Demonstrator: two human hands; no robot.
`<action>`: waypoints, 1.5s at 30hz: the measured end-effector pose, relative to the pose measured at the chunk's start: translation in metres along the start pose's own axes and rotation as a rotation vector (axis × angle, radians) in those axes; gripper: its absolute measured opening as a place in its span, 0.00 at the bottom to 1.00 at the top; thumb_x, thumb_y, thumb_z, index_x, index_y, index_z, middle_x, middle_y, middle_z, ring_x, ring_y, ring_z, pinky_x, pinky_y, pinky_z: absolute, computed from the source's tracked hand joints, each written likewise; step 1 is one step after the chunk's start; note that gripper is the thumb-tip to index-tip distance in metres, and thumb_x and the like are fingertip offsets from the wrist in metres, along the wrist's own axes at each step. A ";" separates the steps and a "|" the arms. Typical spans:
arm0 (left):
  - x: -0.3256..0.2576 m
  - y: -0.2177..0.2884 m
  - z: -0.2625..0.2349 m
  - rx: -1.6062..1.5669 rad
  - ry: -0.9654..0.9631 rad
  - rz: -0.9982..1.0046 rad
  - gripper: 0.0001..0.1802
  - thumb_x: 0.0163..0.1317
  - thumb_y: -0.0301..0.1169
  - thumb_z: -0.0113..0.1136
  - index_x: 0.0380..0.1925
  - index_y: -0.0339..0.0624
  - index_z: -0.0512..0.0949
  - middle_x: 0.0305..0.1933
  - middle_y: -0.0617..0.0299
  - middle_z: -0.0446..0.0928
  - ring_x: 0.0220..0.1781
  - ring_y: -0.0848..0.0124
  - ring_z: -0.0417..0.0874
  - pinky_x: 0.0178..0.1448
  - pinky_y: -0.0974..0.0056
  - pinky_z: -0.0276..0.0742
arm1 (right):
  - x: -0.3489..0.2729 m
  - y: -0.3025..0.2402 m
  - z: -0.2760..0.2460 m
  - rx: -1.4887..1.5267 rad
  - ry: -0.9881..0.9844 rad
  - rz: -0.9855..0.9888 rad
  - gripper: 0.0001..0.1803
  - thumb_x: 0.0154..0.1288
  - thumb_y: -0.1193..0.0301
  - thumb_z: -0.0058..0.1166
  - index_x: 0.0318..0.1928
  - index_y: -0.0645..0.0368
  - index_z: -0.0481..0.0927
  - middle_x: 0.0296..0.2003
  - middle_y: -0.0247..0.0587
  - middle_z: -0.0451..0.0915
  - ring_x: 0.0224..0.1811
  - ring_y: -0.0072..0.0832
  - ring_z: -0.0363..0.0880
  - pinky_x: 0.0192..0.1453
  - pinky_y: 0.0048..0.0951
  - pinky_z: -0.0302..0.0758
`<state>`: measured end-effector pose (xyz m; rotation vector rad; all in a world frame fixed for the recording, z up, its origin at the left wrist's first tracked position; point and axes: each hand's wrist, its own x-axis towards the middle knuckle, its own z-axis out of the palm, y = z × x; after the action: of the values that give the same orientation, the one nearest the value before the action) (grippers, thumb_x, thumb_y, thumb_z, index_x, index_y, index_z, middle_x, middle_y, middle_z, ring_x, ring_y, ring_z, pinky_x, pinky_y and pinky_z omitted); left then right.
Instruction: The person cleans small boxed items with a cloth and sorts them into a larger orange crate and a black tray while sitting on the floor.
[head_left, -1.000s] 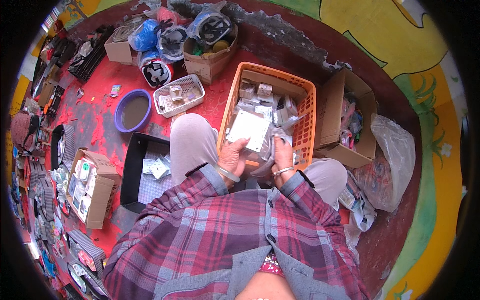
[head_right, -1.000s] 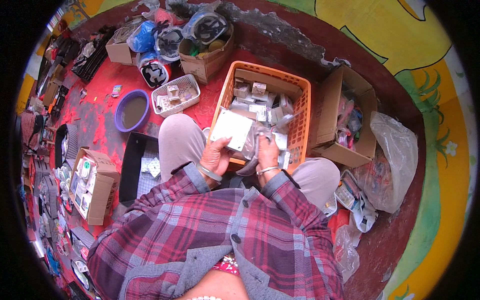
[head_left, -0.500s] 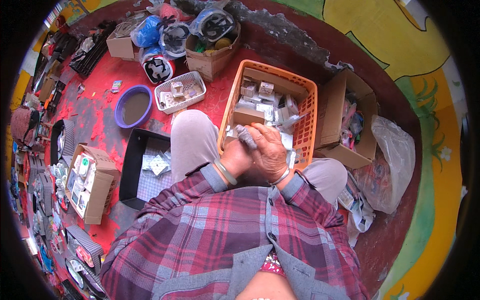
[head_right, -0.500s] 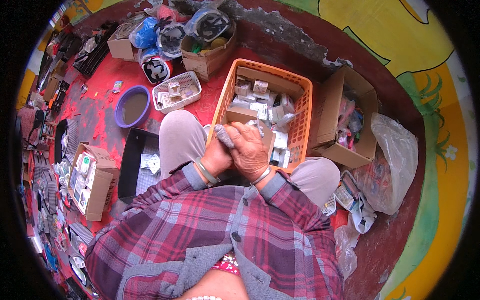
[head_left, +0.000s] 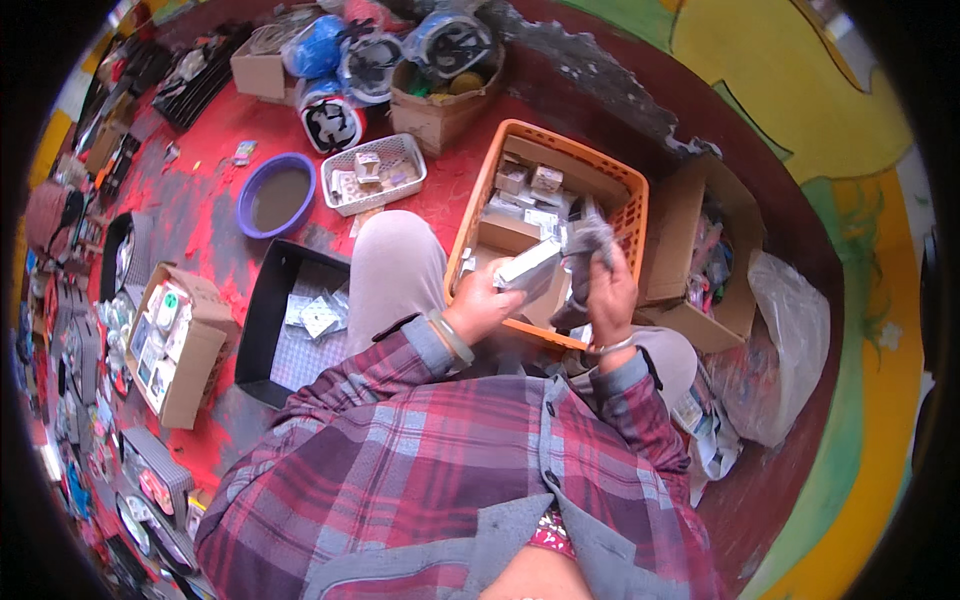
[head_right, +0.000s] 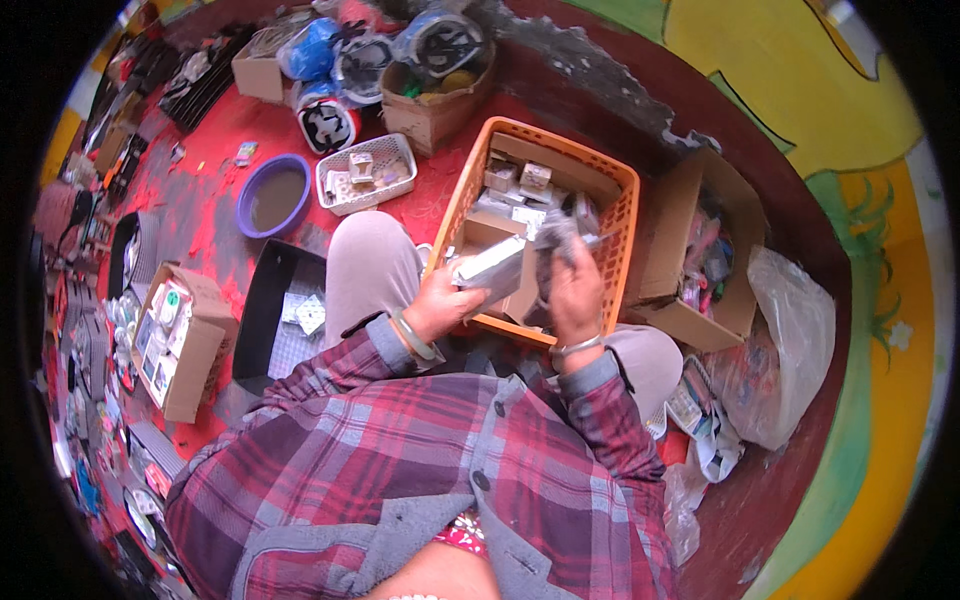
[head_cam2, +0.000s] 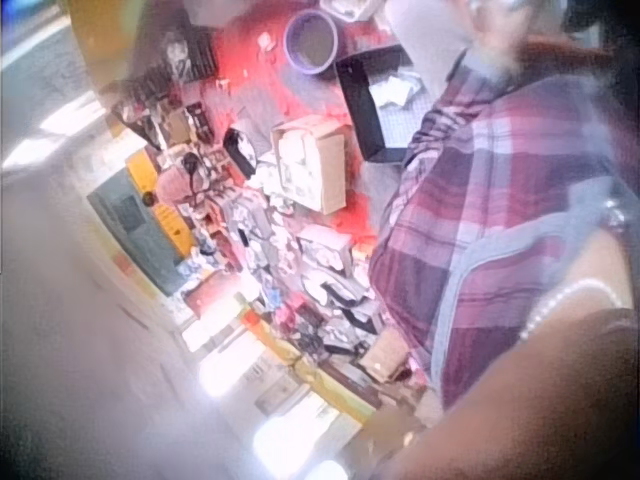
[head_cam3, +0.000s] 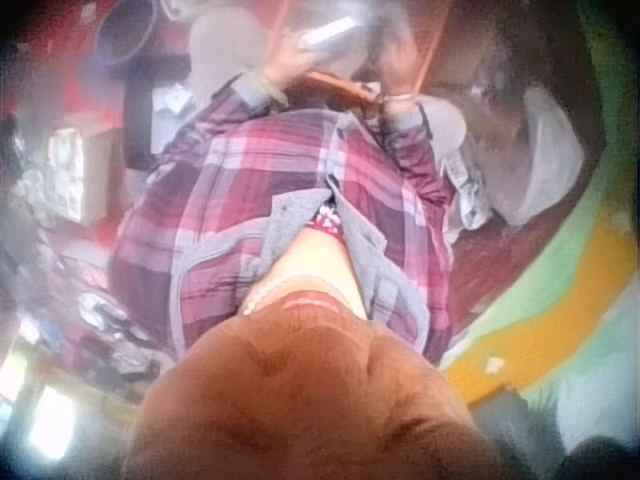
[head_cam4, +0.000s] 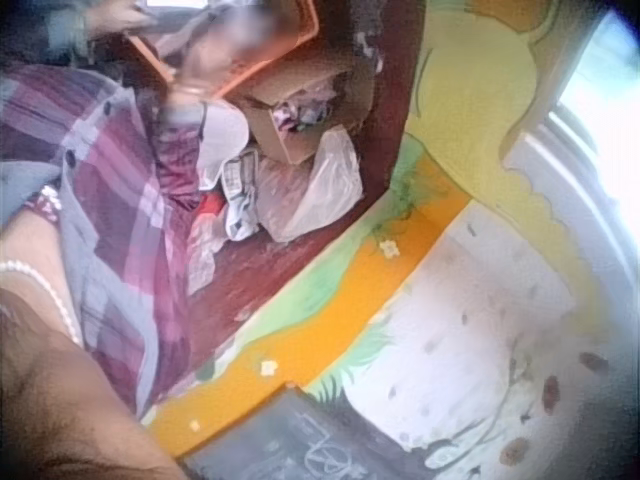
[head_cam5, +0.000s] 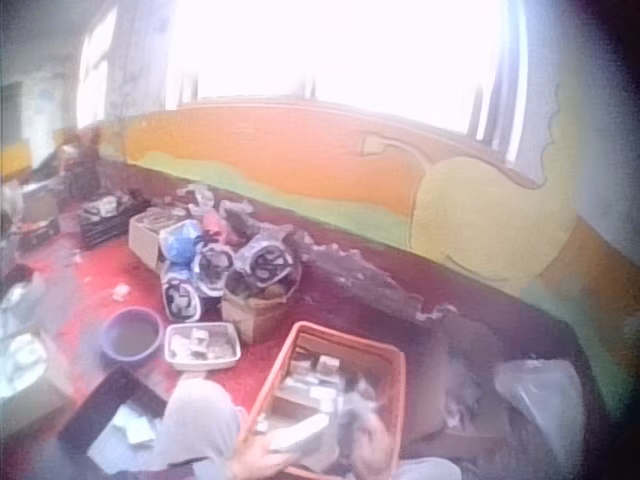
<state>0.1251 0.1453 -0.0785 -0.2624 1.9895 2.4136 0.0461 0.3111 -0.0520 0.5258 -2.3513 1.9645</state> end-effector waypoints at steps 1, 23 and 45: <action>0.005 -0.015 -0.004 0.028 -0.018 0.041 0.21 0.49 0.22 0.54 0.47 0.35 0.69 0.37 0.62 0.75 0.39 0.76 0.76 0.42 0.71 0.73 | -0.003 -0.013 0.010 -0.275 -0.083 -0.242 0.19 0.58 0.76 0.48 0.53 0.60 0.71 0.48 0.45 0.73 0.48 0.30 0.72 0.54 0.28 0.66; -0.105 -0.247 -0.332 -0.960 1.313 -0.437 0.17 0.51 0.31 0.55 0.43 0.45 0.71 0.42 0.57 0.74 0.47 0.59 0.73 0.45 0.56 0.71 | -0.036 0.125 -0.046 0.246 0.053 0.682 0.13 0.58 0.77 0.45 0.44 0.66 0.75 0.36 0.36 0.77 0.34 0.23 0.75 0.38 0.23 0.72; 0.068 0.047 -0.279 0.553 0.607 0.324 0.10 0.62 0.29 0.48 0.37 0.36 0.75 0.38 0.61 0.77 0.37 0.78 0.76 0.38 0.75 0.71 | -0.021 0.121 0.048 -1.074 -0.960 0.092 0.10 0.49 0.65 0.50 0.31 0.54 0.80 0.32 0.47 0.79 0.38 0.41 0.78 0.41 0.39 0.74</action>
<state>0.0880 -0.1434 -0.0930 -0.7813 3.0696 1.9423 0.0417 0.2877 -0.1814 1.3896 -3.3999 0.1107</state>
